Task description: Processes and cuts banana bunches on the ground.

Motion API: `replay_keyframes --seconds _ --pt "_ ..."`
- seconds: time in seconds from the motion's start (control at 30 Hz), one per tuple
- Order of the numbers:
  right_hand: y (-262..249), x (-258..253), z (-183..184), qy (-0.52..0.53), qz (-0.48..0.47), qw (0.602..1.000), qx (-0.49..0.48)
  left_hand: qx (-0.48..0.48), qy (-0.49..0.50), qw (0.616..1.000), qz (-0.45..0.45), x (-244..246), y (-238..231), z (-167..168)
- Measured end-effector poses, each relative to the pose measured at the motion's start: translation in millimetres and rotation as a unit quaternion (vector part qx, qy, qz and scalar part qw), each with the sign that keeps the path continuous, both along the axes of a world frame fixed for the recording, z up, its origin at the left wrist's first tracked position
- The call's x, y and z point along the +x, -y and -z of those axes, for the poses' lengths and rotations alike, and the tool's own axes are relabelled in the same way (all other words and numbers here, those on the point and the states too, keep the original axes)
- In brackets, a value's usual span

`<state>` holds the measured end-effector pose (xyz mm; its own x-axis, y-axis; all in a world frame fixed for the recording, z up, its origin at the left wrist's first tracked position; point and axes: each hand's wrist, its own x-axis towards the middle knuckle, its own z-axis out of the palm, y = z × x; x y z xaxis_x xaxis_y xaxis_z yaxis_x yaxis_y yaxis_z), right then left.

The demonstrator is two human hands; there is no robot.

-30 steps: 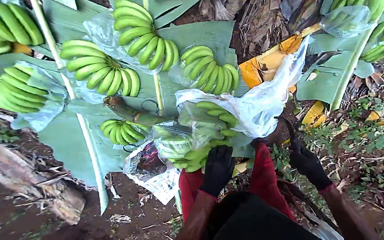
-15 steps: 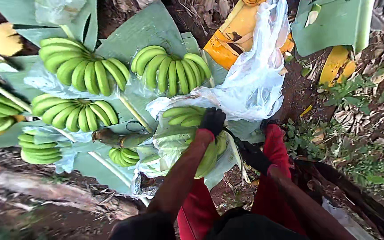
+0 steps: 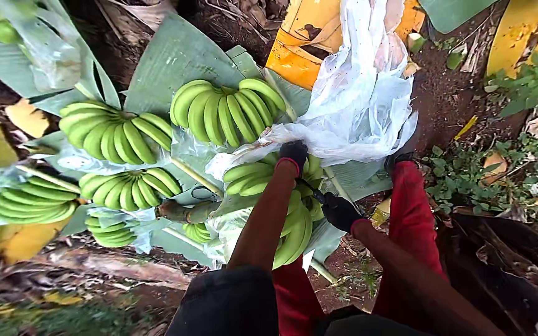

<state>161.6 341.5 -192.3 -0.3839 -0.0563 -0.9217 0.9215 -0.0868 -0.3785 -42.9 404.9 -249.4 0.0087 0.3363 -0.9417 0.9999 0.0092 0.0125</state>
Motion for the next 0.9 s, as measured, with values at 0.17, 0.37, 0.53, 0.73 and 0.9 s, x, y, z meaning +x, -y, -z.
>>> replay_keyframes --seconds 0.17,0.37,0.53,0.73,0.9 --pt "-34.1 -42.9 -17.2 -0.003 -0.105 0.994 -0.030 -0.014 -0.022 1.000 -0.011 7.9 -6.6 -1.2" --pt "-52.0 -65.9 -0.4 -0.012 -0.150 0.986 -0.075 -0.013 -0.030 0.999 -0.035 8.6 -5.4 7.4" --pt "-35.2 -29.8 -10.9 0.000 -0.049 0.994 -0.096 0.006 -0.004 1.000 -0.023 1.7 4.2 12.6" --pt "-72.3 -62.0 -2.5 0.044 -0.107 0.986 -0.123 -0.016 -0.008 0.999 -0.027 8.6 7.2 19.1" --pt "-24.8 51.4 -66.7 0.016 -0.016 0.997 -0.078 -0.008 -0.006 0.998 -0.057 -0.8 0.6 17.6"
